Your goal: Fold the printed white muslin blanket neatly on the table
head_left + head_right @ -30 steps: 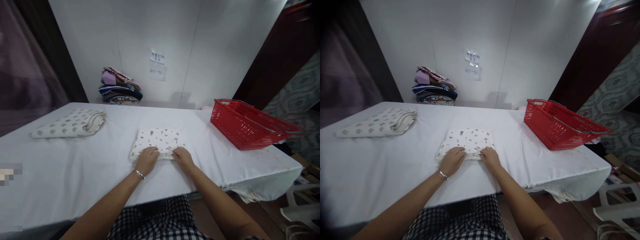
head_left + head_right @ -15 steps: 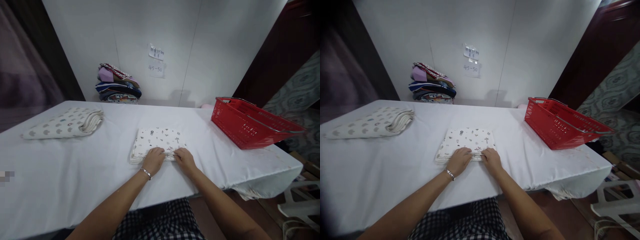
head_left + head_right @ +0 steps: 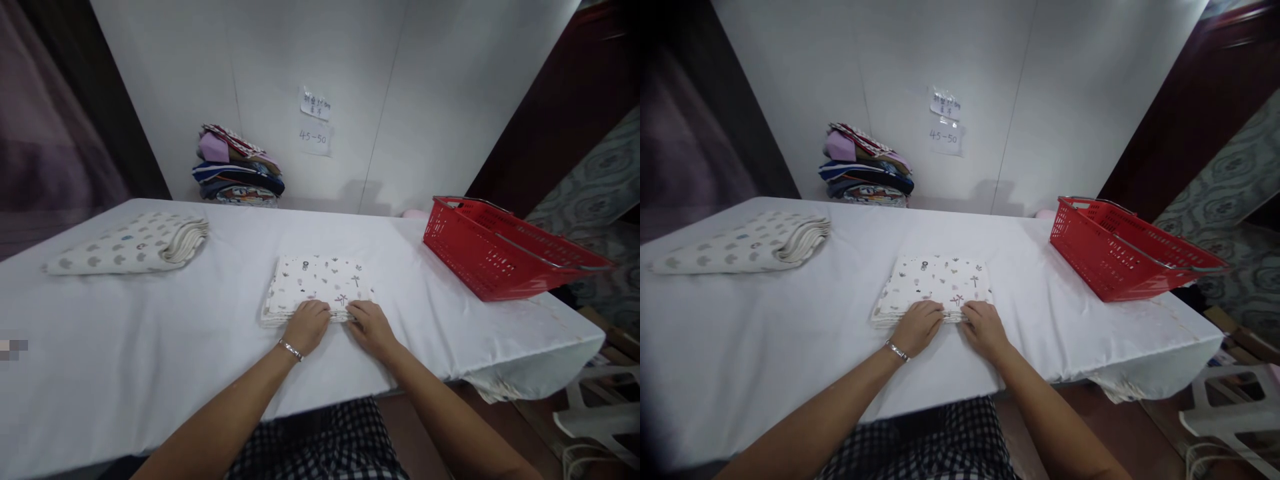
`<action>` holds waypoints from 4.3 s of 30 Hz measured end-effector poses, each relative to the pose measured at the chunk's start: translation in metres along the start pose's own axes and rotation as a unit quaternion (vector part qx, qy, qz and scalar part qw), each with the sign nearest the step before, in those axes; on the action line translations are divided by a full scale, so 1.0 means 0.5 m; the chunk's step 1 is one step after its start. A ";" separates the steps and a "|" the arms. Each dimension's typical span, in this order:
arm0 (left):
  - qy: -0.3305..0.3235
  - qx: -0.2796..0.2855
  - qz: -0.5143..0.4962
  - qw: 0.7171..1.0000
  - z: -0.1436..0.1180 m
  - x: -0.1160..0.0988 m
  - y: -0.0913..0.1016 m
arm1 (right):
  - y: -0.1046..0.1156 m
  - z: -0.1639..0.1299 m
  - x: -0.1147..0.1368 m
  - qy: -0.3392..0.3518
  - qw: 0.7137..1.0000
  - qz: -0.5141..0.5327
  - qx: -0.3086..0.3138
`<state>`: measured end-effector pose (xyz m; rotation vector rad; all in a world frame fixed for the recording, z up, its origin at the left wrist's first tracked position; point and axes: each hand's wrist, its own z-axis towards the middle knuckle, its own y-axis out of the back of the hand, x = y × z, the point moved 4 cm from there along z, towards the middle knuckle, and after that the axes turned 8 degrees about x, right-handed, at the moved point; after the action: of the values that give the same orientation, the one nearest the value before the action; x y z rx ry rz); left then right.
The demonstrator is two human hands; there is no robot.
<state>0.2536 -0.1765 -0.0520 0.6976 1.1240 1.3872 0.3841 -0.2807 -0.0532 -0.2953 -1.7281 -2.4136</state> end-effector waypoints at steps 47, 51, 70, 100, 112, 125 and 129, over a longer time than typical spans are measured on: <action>0.011 0.041 -0.020 0.999 -0.012 0.002 0.006 | -0.019 -0.012 -0.031 0.018 0.997 0.057 -0.039; 0.055 0.016 0.001 0.998 -0.068 0.064 0.045 | -0.022 -0.016 -0.033 0.014 0.998 0.056 -0.039; 0.390 -0.122 -0.288 0.866 -0.199 0.172 0.071 | -0.060 0.147 0.163 0.097 0.992 0.070 0.049; 0.384 -0.092 -0.248 0.885 -0.191 0.175 0.072 | -0.119 0.201 0.223 0.078 0.992 0.095 0.021; 0.380 -0.095 -0.265 0.881 -0.191 0.179 0.065 | -0.136 0.200 0.228 0.054 0.995 0.085 0.026; 0.393 -0.099 -0.265 0.875 -0.190 0.186 0.058 | -0.140 0.203 0.234 0.031 0.997 0.076 0.004; 0.407 -0.099 -0.269 0.868 -0.189 0.189 0.060 | -0.135 0.197 0.234 0.048 0.994 0.093 -0.018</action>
<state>0.1410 -0.1031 -0.0779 -0.4087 1.6291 1.2809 0.2611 -0.1674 -0.0545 -0.3243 -1.5465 -2.2881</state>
